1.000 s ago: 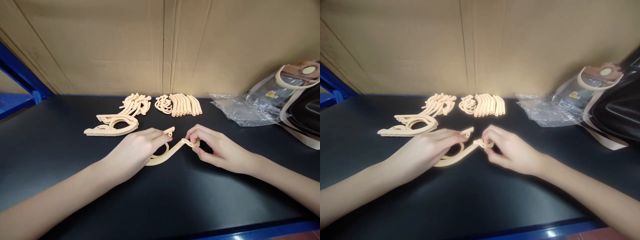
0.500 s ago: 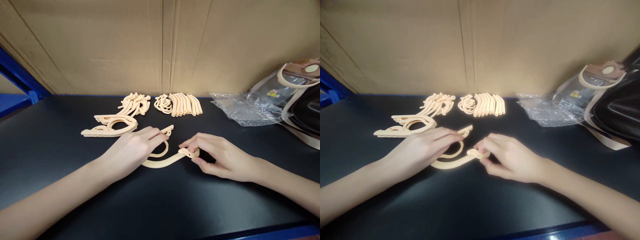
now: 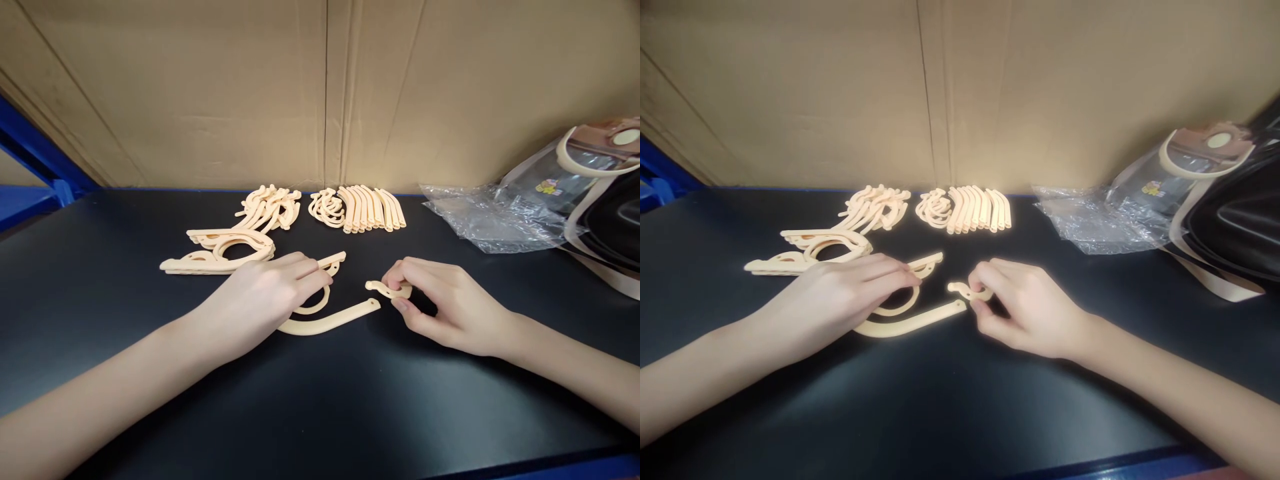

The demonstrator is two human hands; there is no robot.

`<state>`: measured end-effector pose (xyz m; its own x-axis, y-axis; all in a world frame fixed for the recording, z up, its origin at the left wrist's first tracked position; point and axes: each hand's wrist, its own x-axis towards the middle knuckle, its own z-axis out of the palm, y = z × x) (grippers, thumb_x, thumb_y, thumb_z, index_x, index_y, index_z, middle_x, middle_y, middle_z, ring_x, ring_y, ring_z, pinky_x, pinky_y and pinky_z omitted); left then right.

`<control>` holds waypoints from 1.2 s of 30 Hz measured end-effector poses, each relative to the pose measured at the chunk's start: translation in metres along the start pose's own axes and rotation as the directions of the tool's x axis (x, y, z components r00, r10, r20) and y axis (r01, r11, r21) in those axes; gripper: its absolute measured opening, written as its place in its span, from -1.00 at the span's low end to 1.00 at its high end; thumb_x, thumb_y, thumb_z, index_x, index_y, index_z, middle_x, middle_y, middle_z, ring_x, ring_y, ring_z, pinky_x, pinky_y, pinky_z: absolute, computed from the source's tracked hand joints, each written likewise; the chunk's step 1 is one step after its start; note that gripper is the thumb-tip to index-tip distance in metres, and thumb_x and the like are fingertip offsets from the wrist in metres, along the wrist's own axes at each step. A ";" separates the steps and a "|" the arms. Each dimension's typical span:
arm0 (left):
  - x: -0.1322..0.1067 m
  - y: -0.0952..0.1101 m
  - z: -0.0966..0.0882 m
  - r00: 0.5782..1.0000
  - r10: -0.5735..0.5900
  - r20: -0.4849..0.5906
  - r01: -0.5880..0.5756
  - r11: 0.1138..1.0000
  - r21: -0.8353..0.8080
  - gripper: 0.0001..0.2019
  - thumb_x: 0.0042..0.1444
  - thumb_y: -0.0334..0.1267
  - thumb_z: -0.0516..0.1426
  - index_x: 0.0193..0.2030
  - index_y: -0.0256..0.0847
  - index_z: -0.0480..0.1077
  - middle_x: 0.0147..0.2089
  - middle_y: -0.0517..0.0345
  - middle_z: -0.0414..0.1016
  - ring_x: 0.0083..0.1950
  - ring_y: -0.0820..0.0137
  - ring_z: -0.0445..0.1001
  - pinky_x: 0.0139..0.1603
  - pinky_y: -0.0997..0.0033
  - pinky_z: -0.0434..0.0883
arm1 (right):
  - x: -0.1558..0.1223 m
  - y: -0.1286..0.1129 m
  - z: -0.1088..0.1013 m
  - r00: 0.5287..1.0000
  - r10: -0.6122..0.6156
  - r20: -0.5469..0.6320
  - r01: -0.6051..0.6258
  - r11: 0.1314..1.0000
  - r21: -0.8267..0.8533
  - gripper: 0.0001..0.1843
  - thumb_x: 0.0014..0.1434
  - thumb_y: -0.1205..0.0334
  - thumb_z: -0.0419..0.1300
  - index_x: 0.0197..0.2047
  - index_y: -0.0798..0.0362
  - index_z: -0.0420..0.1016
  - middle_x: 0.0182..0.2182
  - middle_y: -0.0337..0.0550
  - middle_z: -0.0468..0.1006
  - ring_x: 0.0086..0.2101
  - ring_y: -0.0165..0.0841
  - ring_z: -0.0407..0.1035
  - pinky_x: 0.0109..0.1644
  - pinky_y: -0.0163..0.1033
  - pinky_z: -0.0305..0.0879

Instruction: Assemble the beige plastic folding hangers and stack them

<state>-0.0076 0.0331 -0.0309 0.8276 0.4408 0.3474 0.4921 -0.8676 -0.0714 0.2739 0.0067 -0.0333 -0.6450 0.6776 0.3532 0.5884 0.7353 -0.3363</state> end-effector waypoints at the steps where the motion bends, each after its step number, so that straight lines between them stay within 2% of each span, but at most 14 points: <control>1: 0.000 0.000 -0.001 1.000 -0.001 0.008 0.001 1.000 -0.012 -0.70 0.28 -0.56 -0.06 -0.04 -0.21 0.41 -0.09 0.13 0.56 -0.14 0.34 0.50 -0.24 0.40 0.38 | 0.000 0.000 0.000 1.000 -0.002 0.000 0.002 1.000 0.003 -0.94 0.24 0.37 0.06 -0.26 0.02 0.25 -0.41 -0.27 0.38 -0.46 -0.43 0.25 -0.37 -0.32 0.19; 5: 0.002 -0.002 -0.003 1.000 -0.023 0.012 0.024 0.998 -0.052 -0.69 0.27 -0.58 -0.06 -0.06 -0.20 0.42 -0.13 0.15 0.54 -0.17 0.35 0.47 -0.27 0.40 0.35 | -0.002 0.000 -0.001 1.000 0.012 -0.002 -0.012 1.000 0.005 -0.89 0.29 0.32 0.05 -0.29 0.00 0.18 -0.51 -0.37 0.30 -0.56 -0.49 0.16 -0.48 -0.37 0.11; 9: 0.003 -0.004 -0.005 0.999 -0.040 0.035 0.043 0.994 -0.105 -0.68 0.27 -0.59 -0.05 -0.04 -0.18 0.42 -0.15 0.16 0.51 -0.17 0.37 0.46 -0.25 0.41 0.35 | -0.002 0.002 0.000 0.998 0.062 0.009 -0.062 0.998 -0.001 -0.86 0.40 0.17 0.03 -0.19 0.04 0.29 -0.52 -0.38 0.40 -0.59 -0.52 0.23 -0.48 -0.40 0.12; 12: 0.002 -0.003 -0.004 0.996 -0.077 0.054 0.085 0.984 -0.155 -0.61 0.25 -0.61 -0.05 0.05 -0.16 0.40 -0.03 0.14 0.48 -0.12 0.37 0.46 -0.18 0.40 0.38 | -0.001 0.005 0.000 0.999 0.048 0.019 -0.048 0.999 -0.011 -0.80 0.43 0.19 0.00 -0.10 0.07 0.39 -0.43 -0.31 0.49 -0.54 -0.52 0.31 -0.40 -0.40 0.18; 15: 0.003 -0.003 -0.001 0.993 -0.109 0.045 0.116 0.974 -0.192 -0.58 0.24 -0.62 -0.06 0.10 -0.19 0.40 0.04 0.08 0.45 -0.05 0.35 0.45 -0.11 0.37 0.42 | -0.001 0.007 0.001 1.000 0.010 0.023 -0.009 1.000 -0.010 -0.76 0.44 0.21 -0.03 -0.13 0.09 0.43 -0.39 -0.26 0.49 -0.49 -0.51 0.33 -0.37 -0.39 0.18; 19: 0.004 -0.007 0.002 0.993 -0.112 0.046 0.119 0.967 -0.226 -0.57 0.25 -0.60 -0.07 0.12 -0.17 0.40 0.06 0.09 0.46 0.00 0.32 0.44 -0.05 0.34 0.43 | -0.001 0.007 0.001 0.999 -0.002 0.047 0.002 1.000 0.006 -0.71 0.45 0.20 -0.05 -0.13 0.12 0.45 -0.40 -0.25 0.43 -0.48 -0.49 0.31 -0.38 -0.37 0.17; 23: 0.005 -0.008 0.001 0.993 -0.111 0.042 0.117 0.963 -0.244 -0.61 0.28 -0.58 -0.08 0.07 -0.20 0.43 0.00 0.10 0.53 -0.04 0.32 0.47 -0.06 0.31 0.42 | 0.000 0.005 0.001 0.998 -0.017 0.055 0.017 1.000 -0.001 -0.68 0.46 0.18 -0.06 -0.13 0.13 0.46 -0.41 -0.25 0.39 -0.49 -0.49 0.27 -0.39 -0.36 0.15; 26: 0.007 0.001 0.000 0.993 -0.118 -0.010 0.113 0.969 -0.219 -0.73 0.34 -0.47 -0.02 0.02 -0.27 0.45 -0.04 0.05 0.55 -0.02 0.28 0.47 0.00 0.23 0.41 | 0.000 0.004 0.002 0.998 -0.016 0.057 0.016 1.000 -0.001 -0.67 0.47 0.17 -0.07 -0.11 0.14 0.47 -0.40 -0.24 0.39 -0.47 -0.48 0.29 -0.38 -0.35 0.17; 28: 0.009 0.012 0.000 0.993 -0.112 -0.043 0.101 0.972 -0.211 -0.78 0.36 -0.33 0.03 0.03 -0.27 0.44 0.04 0.01 0.53 0.06 0.24 0.45 0.08 0.17 0.39 | 0.000 0.004 0.003 0.998 -0.009 0.058 0.009 1.000 -0.003 -0.66 0.47 0.17 -0.08 -0.09 0.15 0.47 -0.38 -0.23 0.40 -0.46 -0.47 0.31 -0.37 -0.34 0.18; 30: 0.011 0.024 0.003 0.997 -0.065 -0.032 0.056 0.971 -0.233 -0.76 0.35 -0.22 0.07 0.06 -0.25 0.43 0.11 -0.01 0.49 0.19 0.19 0.39 0.23 0.10 0.31 | 0.001 0.003 0.004 0.999 -0.003 0.050 0.004 1.000 -0.003 -0.64 0.48 0.16 -0.10 -0.09 0.15 0.46 -0.38 -0.22 0.40 -0.46 -0.47 0.32 -0.37 -0.34 0.20; 32: 0.013 0.031 0.007 0.999 -0.046 0.003 0.045 0.964 -0.264 -0.77 0.34 -0.20 0.09 0.04 -0.24 0.41 0.13 -0.01 0.47 0.27 0.17 0.33 0.29 0.08 0.27 | 0.002 0.002 0.005 0.999 0.003 0.035 -0.003 1.000 0.009 -0.63 0.48 0.15 -0.12 -0.11 0.15 0.46 -0.37 -0.22 0.41 -0.45 -0.46 0.34 -0.36 -0.34 0.21; 36: 0.016 0.034 0.012 0.988 -0.127 0.083 0.149 0.921 -0.359 -0.89 0.35 -0.28 0.04 -0.07 -0.21 0.36 0.09 0.01 0.47 0.24 0.23 0.35 0.15 0.21 0.37 | 0.001 0.000 0.007 0.999 0.043 0.021 -0.044 0.998 0.050 -0.64 0.49 0.15 -0.13 -0.13 0.14 0.42 -0.39 -0.24 0.43 -0.46 -0.47 0.35 -0.37 -0.35 0.23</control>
<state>0.0260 0.0132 -0.0389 0.7776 0.5653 0.2752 0.4797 -0.8164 0.3215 0.2694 0.0077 -0.0393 -0.6293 0.7080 0.3204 0.5910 0.7037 -0.3944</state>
